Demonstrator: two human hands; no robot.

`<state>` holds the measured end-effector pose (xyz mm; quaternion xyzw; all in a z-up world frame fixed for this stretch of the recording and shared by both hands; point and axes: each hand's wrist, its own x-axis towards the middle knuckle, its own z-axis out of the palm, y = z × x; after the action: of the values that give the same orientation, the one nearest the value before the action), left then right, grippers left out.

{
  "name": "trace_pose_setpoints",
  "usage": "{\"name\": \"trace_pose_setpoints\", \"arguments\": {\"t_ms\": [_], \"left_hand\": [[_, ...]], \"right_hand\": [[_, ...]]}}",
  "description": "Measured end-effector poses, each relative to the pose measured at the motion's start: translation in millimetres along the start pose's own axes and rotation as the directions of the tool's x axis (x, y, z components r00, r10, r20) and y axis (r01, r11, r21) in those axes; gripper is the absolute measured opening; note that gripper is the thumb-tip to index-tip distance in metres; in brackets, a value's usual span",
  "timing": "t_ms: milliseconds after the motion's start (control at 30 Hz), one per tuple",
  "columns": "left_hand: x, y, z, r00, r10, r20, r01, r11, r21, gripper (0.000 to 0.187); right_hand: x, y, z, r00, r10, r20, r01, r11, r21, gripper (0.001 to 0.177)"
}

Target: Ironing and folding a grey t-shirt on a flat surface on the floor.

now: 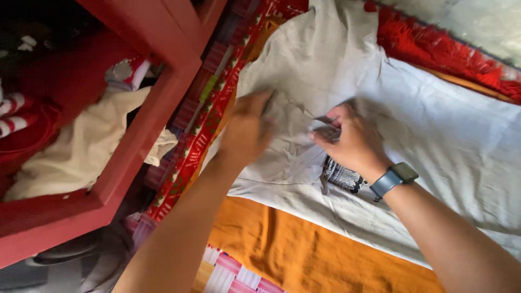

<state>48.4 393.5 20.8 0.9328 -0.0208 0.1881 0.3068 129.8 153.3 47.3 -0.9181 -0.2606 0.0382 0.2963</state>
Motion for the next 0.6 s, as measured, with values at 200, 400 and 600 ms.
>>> {"name": "trace_pose_setpoints", "arguments": {"t_ms": [200,400,600], "left_hand": [[60.0,0.1,-8.3,0.872,-0.195,0.449,0.232,0.972,-0.030,0.069],[-5.2,-7.6,-90.0,0.862,0.216,0.458,-0.052,0.938,-0.344,0.026],[-35.8,34.8,-102.4,0.856,0.197,0.477,-0.213,0.977,-0.022,0.029]], "right_hand": [[-16.6,2.0,-8.7,0.996,-0.075,-0.044,0.082,0.971,0.223,0.026],[-55.2,-26.4,-26.4,0.838,-0.545,-0.026,0.544,0.831,0.118,0.013],[-82.2,-44.9,1.9,0.796,-0.555,0.239,0.572,0.820,0.001,0.033]]}}
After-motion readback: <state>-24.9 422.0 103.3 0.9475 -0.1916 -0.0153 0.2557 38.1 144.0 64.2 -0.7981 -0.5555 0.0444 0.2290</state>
